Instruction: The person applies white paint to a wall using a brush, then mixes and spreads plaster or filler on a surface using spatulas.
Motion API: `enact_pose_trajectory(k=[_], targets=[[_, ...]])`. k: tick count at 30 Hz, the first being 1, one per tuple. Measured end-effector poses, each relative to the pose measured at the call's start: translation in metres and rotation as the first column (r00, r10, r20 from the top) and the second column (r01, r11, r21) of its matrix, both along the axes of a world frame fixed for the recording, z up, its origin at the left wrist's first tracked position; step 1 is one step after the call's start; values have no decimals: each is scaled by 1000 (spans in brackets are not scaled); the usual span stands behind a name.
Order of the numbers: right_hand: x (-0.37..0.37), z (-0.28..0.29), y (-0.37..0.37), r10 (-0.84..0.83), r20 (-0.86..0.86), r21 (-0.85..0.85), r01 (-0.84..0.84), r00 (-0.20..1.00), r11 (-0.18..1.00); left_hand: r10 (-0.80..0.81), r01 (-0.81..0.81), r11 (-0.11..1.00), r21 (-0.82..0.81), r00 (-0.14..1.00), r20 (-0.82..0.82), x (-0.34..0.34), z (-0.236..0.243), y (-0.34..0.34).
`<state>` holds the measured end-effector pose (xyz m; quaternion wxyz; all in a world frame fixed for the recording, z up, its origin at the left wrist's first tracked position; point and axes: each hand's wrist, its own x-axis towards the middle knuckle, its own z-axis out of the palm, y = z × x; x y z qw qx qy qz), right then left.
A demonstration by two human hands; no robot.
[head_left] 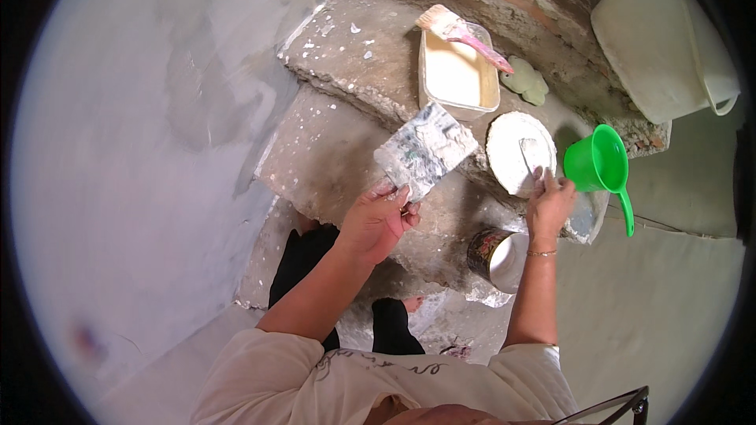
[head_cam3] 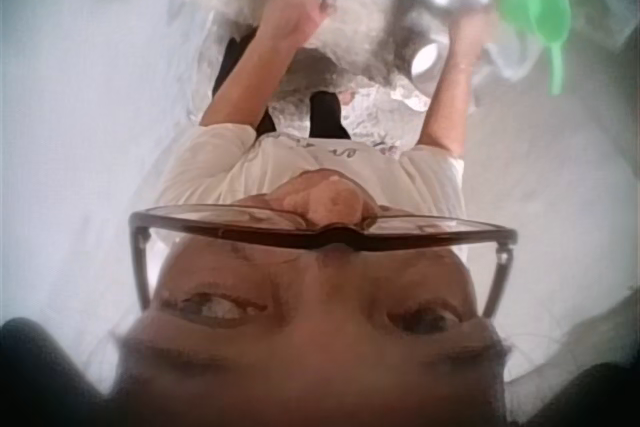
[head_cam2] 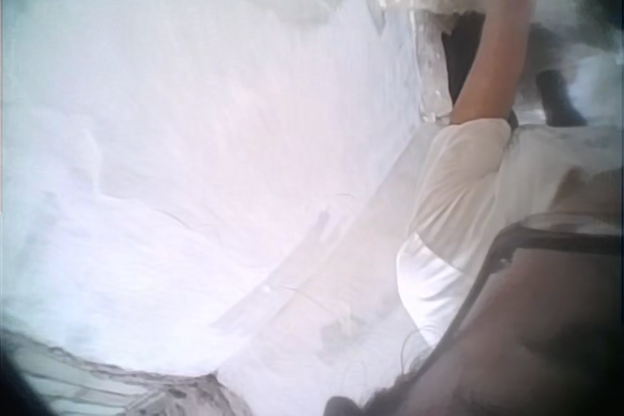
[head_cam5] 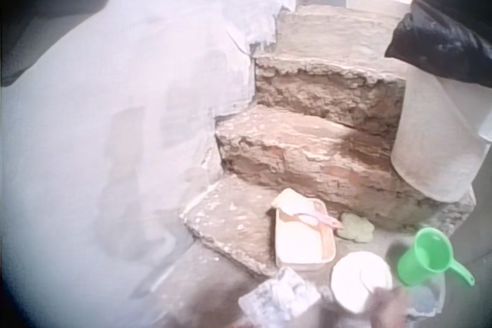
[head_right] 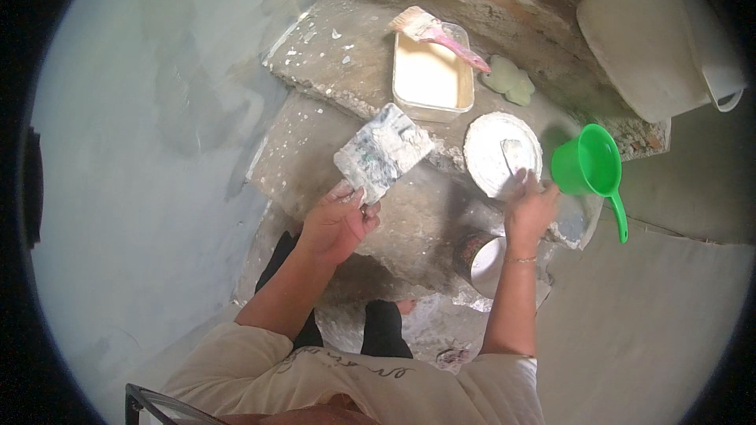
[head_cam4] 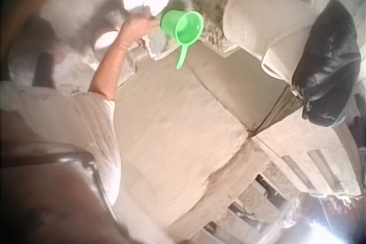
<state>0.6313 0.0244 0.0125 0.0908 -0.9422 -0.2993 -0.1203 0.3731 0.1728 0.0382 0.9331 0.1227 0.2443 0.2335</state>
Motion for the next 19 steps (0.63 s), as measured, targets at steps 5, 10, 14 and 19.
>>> enact_pose_trajectory(k=[5, 10, 14, 19], targets=[[-54, 34, 15, 234, -561, 459, 63, 794, 886, 237, -233, 971, 51, 966, -104, -9, -12, 7], [-168, 10, 80, 636, -772, 626, 196, 15, 755, 380, -369, 925, 89, 905, -191, -9, -19, 21], [-198, -3, 135, 710, -671, 536, 521, -215, 664, 459, -439, 888, 136, 863, -213, -10, -20, 33], [-209, -5, 172, 613, -737, 424, 511, -286, 748, 495, -465, 869, 172, 830, -258, -29, -45, 55]])
